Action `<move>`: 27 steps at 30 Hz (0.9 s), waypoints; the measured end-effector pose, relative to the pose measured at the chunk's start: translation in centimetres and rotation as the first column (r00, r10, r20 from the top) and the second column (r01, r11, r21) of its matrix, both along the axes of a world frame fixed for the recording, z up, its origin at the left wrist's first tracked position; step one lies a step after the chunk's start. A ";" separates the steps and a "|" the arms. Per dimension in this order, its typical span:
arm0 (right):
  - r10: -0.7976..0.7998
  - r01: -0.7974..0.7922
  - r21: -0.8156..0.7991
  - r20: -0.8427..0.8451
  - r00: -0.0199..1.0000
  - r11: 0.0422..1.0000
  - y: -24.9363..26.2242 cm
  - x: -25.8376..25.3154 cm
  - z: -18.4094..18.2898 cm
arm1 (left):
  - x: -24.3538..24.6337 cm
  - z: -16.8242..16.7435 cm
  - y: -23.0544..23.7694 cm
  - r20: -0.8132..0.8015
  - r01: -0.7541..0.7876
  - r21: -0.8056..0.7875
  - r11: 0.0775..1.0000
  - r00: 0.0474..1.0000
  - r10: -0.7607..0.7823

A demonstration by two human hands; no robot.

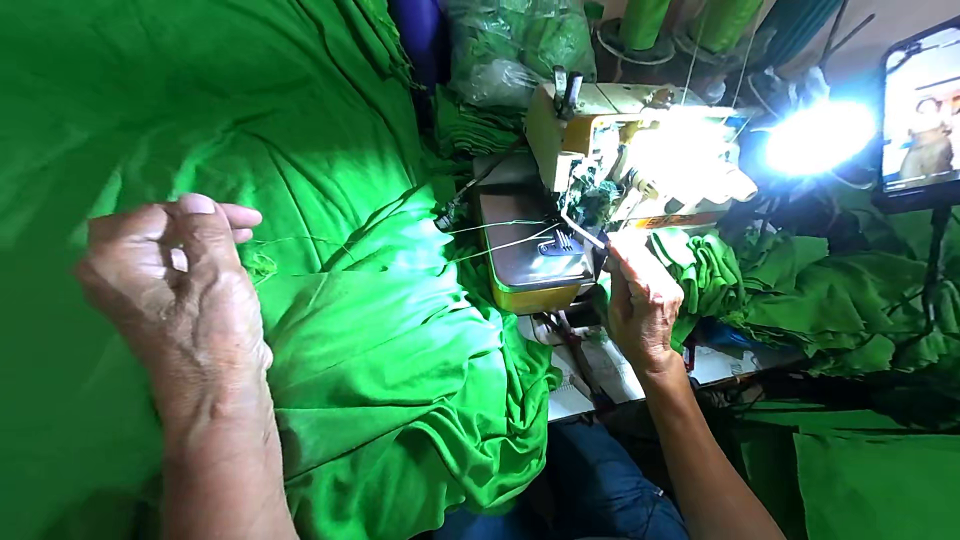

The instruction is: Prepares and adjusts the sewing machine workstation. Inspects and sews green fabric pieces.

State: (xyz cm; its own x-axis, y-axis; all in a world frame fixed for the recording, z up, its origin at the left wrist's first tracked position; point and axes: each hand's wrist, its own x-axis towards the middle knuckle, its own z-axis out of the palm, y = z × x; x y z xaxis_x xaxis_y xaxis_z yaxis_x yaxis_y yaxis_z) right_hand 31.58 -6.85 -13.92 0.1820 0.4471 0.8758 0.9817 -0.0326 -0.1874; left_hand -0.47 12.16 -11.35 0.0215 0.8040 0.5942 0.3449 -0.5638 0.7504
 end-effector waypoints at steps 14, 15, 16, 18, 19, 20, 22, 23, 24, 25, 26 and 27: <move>0.362 -0.312 -0.383 0.064 0.930 0.870 -11.5 -5.4 -4.4 | 7.2 5.1 -6.0 -0.393 0.123 0.284 0.951 0.919 -0.001; 0.370 -0.327 -0.373 0.048 0.928 0.868 -11.6 -5.7 -3.9 | 8.9 5.2 -7.3 -0.440 0.211 0.225 0.951 0.893 -0.094; 0.388 -0.352 -0.372 0.025 0.921 0.859 -11.7 -6.2 -3.4 | 10.7 5.1 -8.5 -0.481 0.290 0.122 0.949 0.854 -0.199; 0.429 -0.411 -0.398 -0.047 0.902 0.820 -12.2 -7.2 -2.4 | 13.8 5.0 -10.3 -0.546 0.373 -0.187 0.909 0.730 -0.412; 0.438 -0.428 -0.414 -0.077 0.896 0.803 -12.4 -7.5 -2.1 | 15.0 5.0 -10.8 -0.555 0.376 -0.263 0.889 0.694 -0.458; 0.438 -0.435 -0.427 -0.097 0.894 0.793 -12.6 -7.6 -1.8 | 15.9 5.1 -11.0 -0.554 0.375 -0.301 0.876 0.679 -0.481; 0.428 -0.430 -0.450 -0.113 0.897 0.783 -13.1 -7.3 -1.6 | 17.0 5.3 -10.9 -0.490 0.404 -0.323 0.856 0.702 -0.516; 0.418 -0.419 -0.464 -0.112 0.902 0.780 -13.4 -7.0 -1.6 | 17.3 5.1 -10.6 -0.442 0.430 -0.314 0.847 0.723 -0.531; 0.398 -0.401 -0.486 -0.115 0.910 0.777 -13.9 -6.7 -1.6 | 17.4 4.6 -10.3 -0.394 0.461 -0.296 0.837 0.739 -0.546; 0.355 -0.367 -0.518 -0.126 0.926 0.773 -14.5 -6.3 -1.2 | 17.3 4.1 -10.0 -0.357 0.481 -0.275 0.832 0.753 -0.553; 0.291 -0.319 -0.542 -0.140 0.946 0.777 -15.1 -5.8 -0.6 | 17.0 3.5 -9.8 -0.333 0.493 -0.237 0.837 0.768 -0.547; 0.211 -0.260 -0.546 -0.152 0.966 0.796 -15.8 -5.0 0.3 | 16.5 2.8 -9.5 -0.323 0.495 -0.188 0.848 0.784 -0.529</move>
State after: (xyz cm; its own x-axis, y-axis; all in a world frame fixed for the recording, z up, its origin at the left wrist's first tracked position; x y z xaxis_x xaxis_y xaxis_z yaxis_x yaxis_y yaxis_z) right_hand 26.60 -22.62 -13.64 0.0649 0.8909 0.4496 0.9554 0.0746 -0.2858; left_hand 16.00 2.62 -8.59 0.6370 0.6631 0.3931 0.2719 -0.6705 0.6903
